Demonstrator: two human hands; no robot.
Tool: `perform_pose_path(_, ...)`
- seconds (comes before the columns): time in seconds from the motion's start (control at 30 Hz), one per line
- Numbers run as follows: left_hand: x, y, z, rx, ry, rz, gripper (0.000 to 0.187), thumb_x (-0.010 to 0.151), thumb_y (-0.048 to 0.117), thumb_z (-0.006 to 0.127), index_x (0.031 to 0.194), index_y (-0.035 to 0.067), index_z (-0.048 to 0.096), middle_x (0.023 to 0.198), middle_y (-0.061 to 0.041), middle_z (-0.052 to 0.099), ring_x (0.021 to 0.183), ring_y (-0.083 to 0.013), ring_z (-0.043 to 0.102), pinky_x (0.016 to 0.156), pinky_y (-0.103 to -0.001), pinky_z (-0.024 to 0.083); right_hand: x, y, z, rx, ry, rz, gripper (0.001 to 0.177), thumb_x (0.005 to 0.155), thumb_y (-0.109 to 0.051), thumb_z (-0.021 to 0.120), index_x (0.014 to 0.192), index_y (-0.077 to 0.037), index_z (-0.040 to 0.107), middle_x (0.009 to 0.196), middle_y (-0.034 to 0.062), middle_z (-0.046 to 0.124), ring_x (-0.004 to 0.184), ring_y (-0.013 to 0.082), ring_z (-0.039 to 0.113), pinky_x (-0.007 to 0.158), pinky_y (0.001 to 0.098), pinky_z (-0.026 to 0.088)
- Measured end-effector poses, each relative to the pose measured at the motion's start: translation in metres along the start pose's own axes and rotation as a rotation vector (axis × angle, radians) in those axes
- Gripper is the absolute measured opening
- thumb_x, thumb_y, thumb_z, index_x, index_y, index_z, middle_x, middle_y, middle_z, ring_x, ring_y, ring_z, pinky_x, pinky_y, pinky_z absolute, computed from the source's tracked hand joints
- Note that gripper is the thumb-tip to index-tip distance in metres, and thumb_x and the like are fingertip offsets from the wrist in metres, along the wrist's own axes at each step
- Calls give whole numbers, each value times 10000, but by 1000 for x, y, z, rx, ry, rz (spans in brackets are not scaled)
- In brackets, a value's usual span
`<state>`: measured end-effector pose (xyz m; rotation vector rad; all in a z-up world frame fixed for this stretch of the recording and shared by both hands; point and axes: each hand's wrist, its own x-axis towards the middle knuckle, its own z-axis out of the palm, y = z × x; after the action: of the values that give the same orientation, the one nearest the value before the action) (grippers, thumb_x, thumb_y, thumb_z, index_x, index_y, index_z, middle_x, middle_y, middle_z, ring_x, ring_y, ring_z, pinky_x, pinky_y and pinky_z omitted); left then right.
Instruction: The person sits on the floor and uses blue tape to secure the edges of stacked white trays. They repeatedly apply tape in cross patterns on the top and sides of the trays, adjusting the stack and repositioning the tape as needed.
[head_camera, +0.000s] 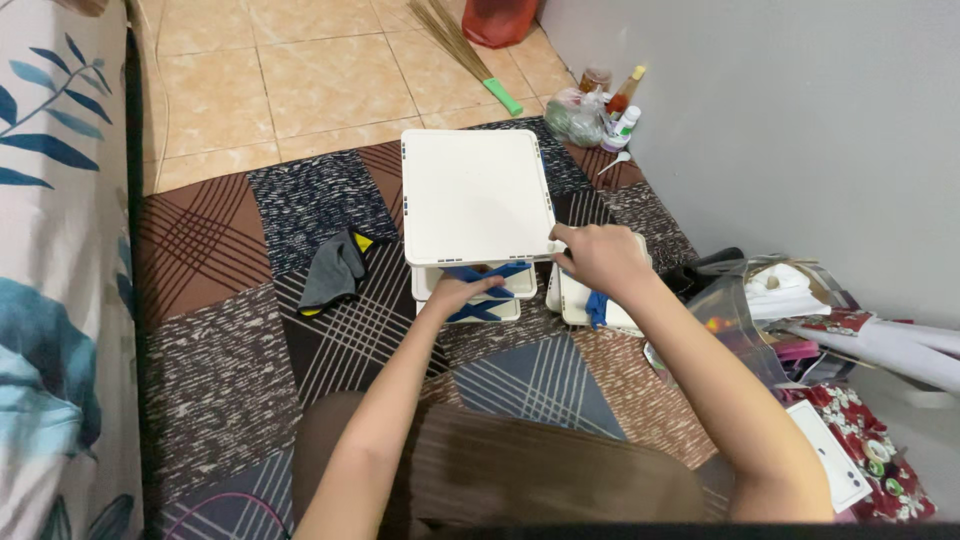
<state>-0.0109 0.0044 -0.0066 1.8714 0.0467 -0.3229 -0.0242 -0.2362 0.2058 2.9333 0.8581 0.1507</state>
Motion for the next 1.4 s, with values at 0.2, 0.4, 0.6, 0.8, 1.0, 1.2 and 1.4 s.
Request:
perform_pose_path(0.2,-20,-18,-2,-340,163,338,394,822,289,844,1093,29,724,1003,-87,770,931,-179,750,800,-324,612,-23,-48,32,459,146,59,300,918,-383,701,983,-102,617,835,119,767,733,329,745,624,436,571)
perform_pose_path(0.4,-2,-20,-3,-332,133,222,321,867,228,820,1044,-31,754,967,-138,782,854,-196,736,731,-340,577,-2,-72,77,627,266,175,345,906,-379,744,958,-74,591,825,153,756,737,344,747,621,435,567)
perform_pose_path(0.6,18,-30,7,-338,193,330,235,901,173,746,1053,-5,728,975,-71,749,887,-158,707,767,-322,560,7,-75,89,625,352,129,324,905,-354,760,927,-70,606,823,142,756,771,337,755,645,426,583)
perform_pose_path(0.8,20,-34,13,-372,161,392,202,938,142,715,1058,-21,722,971,-64,739,880,-139,673,764,-315,544,5,-70,91,605,382,120,326,883,-348,778,894,-65,619,800,115,756,735,307,755,622,410,579)
perform_pose_path(1.0,16,-34,15,-418,149,295,226,944,167,690,1095,0,711,980,-43,738,875,-123,677,750,-305,544,8,-74,89,660,338,128,334,892,-354,767,887,-57,616,789,122,745,691,306,744,605,409,573)
perform_pose_path(1.2,15,-39,26,-460,160,368,261,945,168,712,1115,-28,682,1004,-25,721,902,-99,647,765,-292,536,17,-86,75,593,273,168,344,888,-359,762,858,-46,625,736,161,725,695,364,726,595,450,560)
perform_pose_path(1.4,15,-39,23,-490,110,383,260,949,168,717,1101,-42,700,995,-27,723,892,-96,642,763,-289,532,11,-85,62,480,269,89,330,913,-358,747,891,-53,624,706,161,712,682,377,716,611,463,559)
